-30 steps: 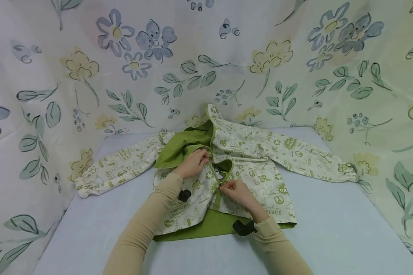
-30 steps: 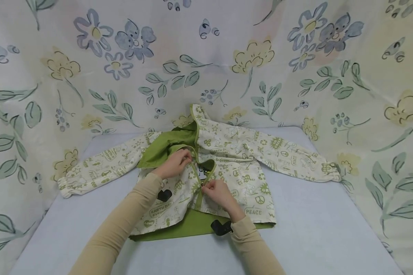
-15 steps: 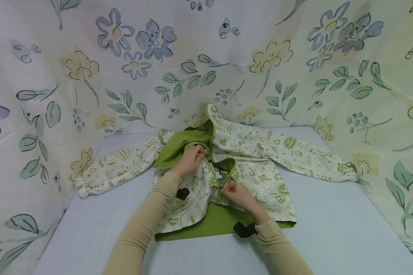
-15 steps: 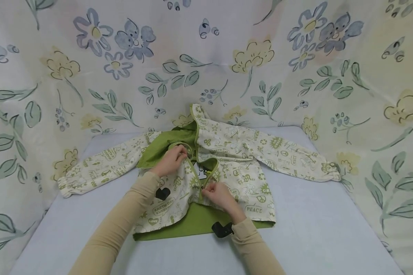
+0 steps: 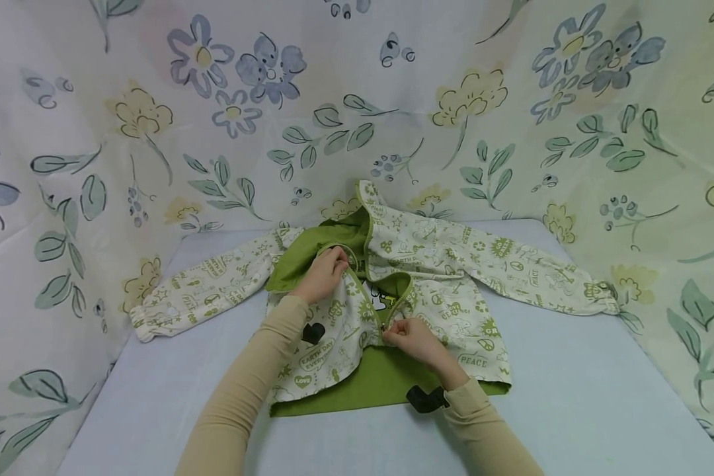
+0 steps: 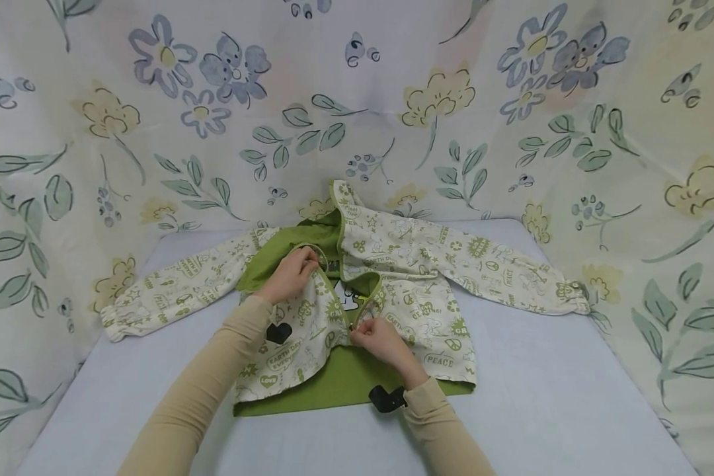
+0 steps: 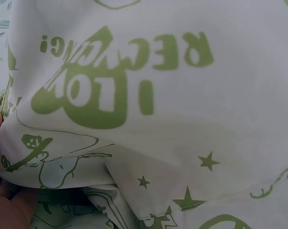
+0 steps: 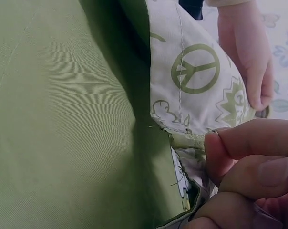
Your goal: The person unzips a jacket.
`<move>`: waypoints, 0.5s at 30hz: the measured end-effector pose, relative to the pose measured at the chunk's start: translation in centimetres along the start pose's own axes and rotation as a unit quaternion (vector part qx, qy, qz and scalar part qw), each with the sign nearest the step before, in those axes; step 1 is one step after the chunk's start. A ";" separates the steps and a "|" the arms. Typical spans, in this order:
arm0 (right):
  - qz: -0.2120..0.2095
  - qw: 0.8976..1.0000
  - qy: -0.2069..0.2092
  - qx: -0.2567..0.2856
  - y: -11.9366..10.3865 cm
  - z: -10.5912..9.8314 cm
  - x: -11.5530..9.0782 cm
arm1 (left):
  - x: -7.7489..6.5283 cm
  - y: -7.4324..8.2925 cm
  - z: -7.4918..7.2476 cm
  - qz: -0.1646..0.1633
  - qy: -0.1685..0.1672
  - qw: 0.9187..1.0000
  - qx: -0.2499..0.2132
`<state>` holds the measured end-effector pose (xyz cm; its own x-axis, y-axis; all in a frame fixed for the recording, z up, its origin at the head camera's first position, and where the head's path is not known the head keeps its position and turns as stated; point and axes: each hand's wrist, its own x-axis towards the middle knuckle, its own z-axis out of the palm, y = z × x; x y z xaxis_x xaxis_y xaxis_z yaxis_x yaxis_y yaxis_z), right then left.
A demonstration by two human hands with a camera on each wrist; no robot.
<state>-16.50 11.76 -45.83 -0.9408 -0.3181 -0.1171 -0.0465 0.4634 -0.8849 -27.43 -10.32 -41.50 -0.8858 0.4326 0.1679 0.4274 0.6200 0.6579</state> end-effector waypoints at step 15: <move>-0.003 1.000 -0.006 -0.017 0.2 0.1 -0.3 | 0.0 -0.4 -0.1 -0.015 0.020 1.000 -0.005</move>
<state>-16.23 11.87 -45.98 -0.9367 -0.3302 -0.1167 -0.0639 0.4888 -0.8701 -27.66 -10.63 -41.66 -0.9047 0.3871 0.1781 0.3996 0.6255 0.6701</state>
